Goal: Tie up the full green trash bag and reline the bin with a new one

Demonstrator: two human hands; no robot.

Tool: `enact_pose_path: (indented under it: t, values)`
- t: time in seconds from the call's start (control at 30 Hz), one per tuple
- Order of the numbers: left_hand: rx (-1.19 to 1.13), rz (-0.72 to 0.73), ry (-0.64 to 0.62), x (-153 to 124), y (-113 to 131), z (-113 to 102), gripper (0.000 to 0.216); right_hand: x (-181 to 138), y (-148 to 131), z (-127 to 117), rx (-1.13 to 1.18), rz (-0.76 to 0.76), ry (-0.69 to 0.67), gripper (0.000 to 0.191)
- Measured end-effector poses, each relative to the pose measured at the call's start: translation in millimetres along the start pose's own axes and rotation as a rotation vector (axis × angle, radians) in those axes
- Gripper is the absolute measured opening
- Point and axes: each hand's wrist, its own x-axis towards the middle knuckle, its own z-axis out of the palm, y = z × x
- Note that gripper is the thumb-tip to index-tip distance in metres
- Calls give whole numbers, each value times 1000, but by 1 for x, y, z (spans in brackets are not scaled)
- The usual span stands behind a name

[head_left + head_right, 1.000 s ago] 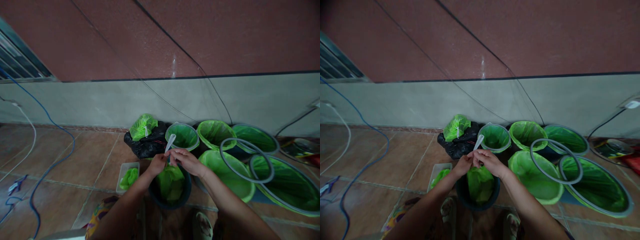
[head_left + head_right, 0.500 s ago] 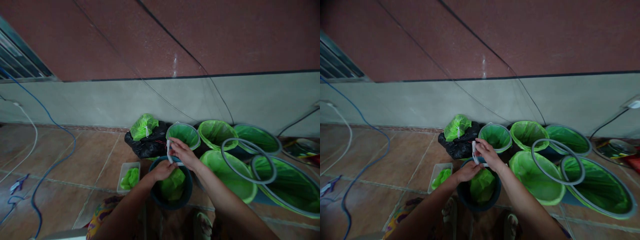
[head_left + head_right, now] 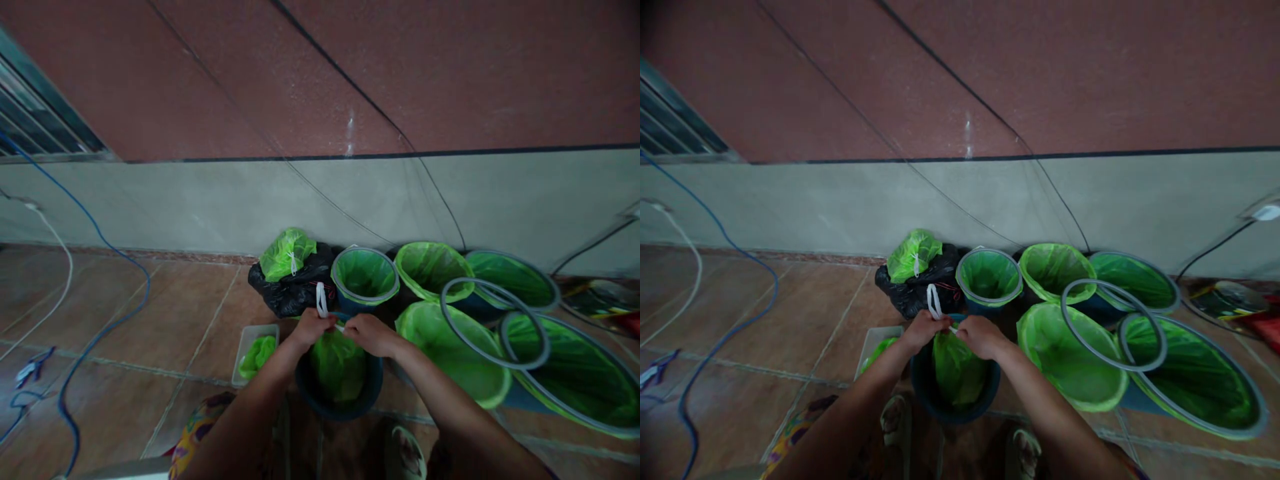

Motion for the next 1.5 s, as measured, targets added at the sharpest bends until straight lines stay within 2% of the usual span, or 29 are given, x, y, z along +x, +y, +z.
enact_pose_path:
  t: [0.07,0.17,0.23,0.37,0.47,0.57,0.63,0.73,0.87,0.97,1.03,1.13,1.27,1.5]
  values:
    - [85,61,-60,0,0,-1,17,1,4,0,13,3,-27,35]
    - [217,231,-166,-3,2,2,18,8,10,3,29,39,158,30]
    - [348,353,-182,-6,5,5,22,14,12,7,109,8,255,33]
    - [645,490,-101,-11,9,9,28,23,14,15,326,-117,243,42]
    - [731,521,-19,-12,10,8,24,27,18,20,427,-43,181,33]
    - [796,545,83,-12,9,6,21,30,20,27,631,27,94,19]
    - [854,569,125,-13,8,7,20,29,18,30,765,13,71,16]
    - [906,616,155,-16,4,9,20,25,12,29,785,-27,94,14]
    - [860,702,195,-18,2,9,25,19,6,22,825,-70,77,22]
    - [808,749,219,-17,2,7,29,17,4,20,928,-73,31,18]
    - [762,748,243,-17,1,6,27,17,3,19,1008,-71,6,18]
    - [665,691,284,-18,3,4,22,14,1,16,1128,-64,-21,29]
    - [458,642,250,-18,7,1,18,11,1,10,1198,-29,-25,43]
    - [201,655,188,-10,6,2,19,11,7,6,1193,38,61,44]
